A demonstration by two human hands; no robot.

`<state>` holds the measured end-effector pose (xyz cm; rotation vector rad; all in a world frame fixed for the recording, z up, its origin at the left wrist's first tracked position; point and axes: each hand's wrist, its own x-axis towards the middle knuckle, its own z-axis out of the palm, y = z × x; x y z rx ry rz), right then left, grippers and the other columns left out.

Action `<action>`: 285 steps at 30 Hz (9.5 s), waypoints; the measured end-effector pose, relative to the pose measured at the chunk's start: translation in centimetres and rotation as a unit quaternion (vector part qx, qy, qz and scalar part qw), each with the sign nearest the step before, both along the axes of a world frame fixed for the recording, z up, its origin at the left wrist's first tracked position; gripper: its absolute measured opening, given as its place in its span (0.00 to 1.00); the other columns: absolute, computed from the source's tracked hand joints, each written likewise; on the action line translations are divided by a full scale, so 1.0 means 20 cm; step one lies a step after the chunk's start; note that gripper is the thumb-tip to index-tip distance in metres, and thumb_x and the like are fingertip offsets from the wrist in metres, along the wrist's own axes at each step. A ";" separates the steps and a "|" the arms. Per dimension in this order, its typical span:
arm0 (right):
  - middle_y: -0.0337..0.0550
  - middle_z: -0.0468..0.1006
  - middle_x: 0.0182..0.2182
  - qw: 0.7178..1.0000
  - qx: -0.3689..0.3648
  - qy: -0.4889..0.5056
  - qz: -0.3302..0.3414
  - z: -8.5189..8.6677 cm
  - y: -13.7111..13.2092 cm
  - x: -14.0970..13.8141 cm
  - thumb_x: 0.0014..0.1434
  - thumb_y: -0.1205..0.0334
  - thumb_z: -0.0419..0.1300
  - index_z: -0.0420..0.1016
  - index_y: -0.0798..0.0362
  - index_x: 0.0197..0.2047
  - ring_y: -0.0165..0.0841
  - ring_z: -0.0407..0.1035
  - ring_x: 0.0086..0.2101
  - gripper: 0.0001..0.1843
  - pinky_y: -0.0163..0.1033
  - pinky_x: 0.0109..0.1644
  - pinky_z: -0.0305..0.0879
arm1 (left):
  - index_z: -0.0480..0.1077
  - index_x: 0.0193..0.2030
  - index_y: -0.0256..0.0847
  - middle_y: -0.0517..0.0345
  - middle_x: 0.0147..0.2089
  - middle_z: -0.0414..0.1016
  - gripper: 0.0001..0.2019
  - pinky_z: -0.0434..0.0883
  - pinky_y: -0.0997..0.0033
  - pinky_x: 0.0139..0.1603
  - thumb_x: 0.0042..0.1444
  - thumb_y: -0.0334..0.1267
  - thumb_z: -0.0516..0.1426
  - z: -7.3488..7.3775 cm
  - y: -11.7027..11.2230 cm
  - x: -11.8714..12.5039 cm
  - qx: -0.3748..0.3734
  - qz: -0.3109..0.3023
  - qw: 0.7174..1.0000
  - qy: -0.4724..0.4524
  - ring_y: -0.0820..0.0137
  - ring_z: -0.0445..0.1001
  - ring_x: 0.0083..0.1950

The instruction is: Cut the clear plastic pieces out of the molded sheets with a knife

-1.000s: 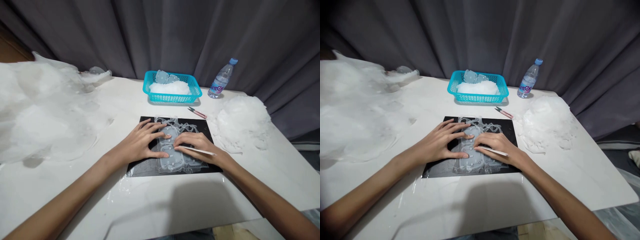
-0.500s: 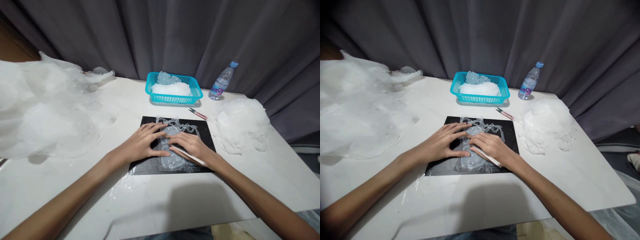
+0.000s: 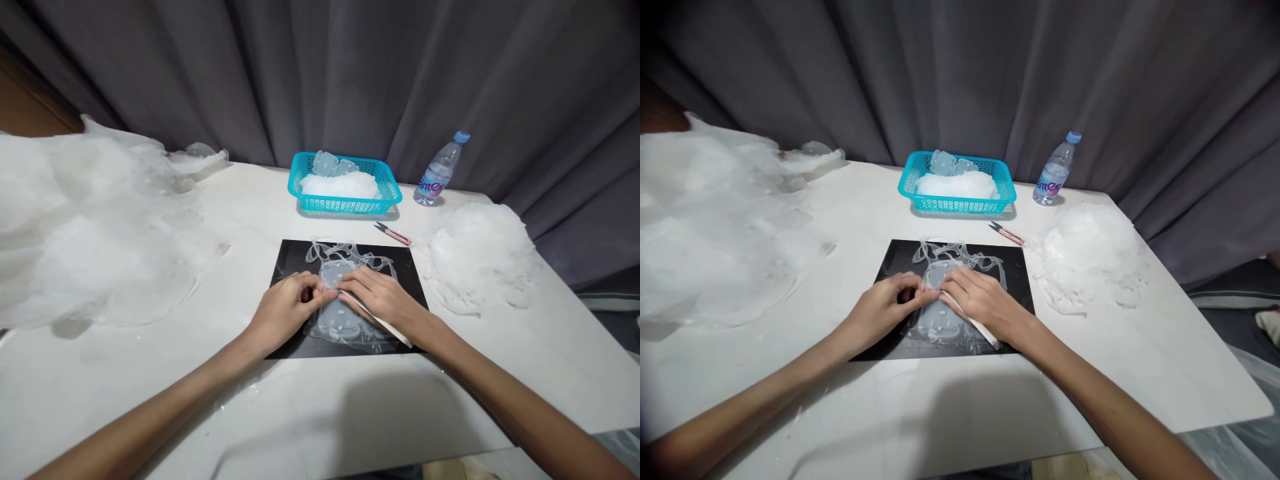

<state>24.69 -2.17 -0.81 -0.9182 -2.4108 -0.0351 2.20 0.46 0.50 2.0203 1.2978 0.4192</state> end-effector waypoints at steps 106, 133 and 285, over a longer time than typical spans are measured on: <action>0.45 0.79 0.43 0.955 -0.171 0.219 -0.107 0.18 0.02 0.07 0.70 0.57 0.63 0.76 0.49 0.45 0.41 0.69 0.47 0.06 0.47 0.54 0.63 | 0.78 0.46 0.38 0.58 0.38 0.79 0.16 0.70 0.71 0.39 0.59 0.49 0.67 0.02 -0.06 0.09 -0.143 0.018 0.955 -0.259 0.66 0.75 0.38; 0.35 0.76 0.27 0.909 -0.348 0.108 -0.203 0.20 0.25 -0.02 0.56 0.70 0.66 0.70 0.52 0.29 0.31 0.65 0.30 0.10 0.37 0.34 0.50 | 0.67 0.39 0.40 0.56 0.32 0.76 0.14 0.74 0.65 0.36 0.76 0.33 0.46 -0.01 -0.18 0.10 0.321 -0.154 0.934 0.027 0.64 0.78 0.32; 0.48 0.81 0.49 0.944 -0.301 0.135 -0.004 0.12 -0.24 0.32 0.75 0.60 0.56 0.77 0.50 0.53 0.38 0.77 0.49 0.10 0.43 0.55 0.73 | 0.73 0.68 0.52 0.61 0.73 0.67 0.24 0.65 0.53 0.75 0.67 0.49 0.59 0.10 -0.07 0.03 0.188 -0.299 0.932 0.085 0.55 0.70 0.72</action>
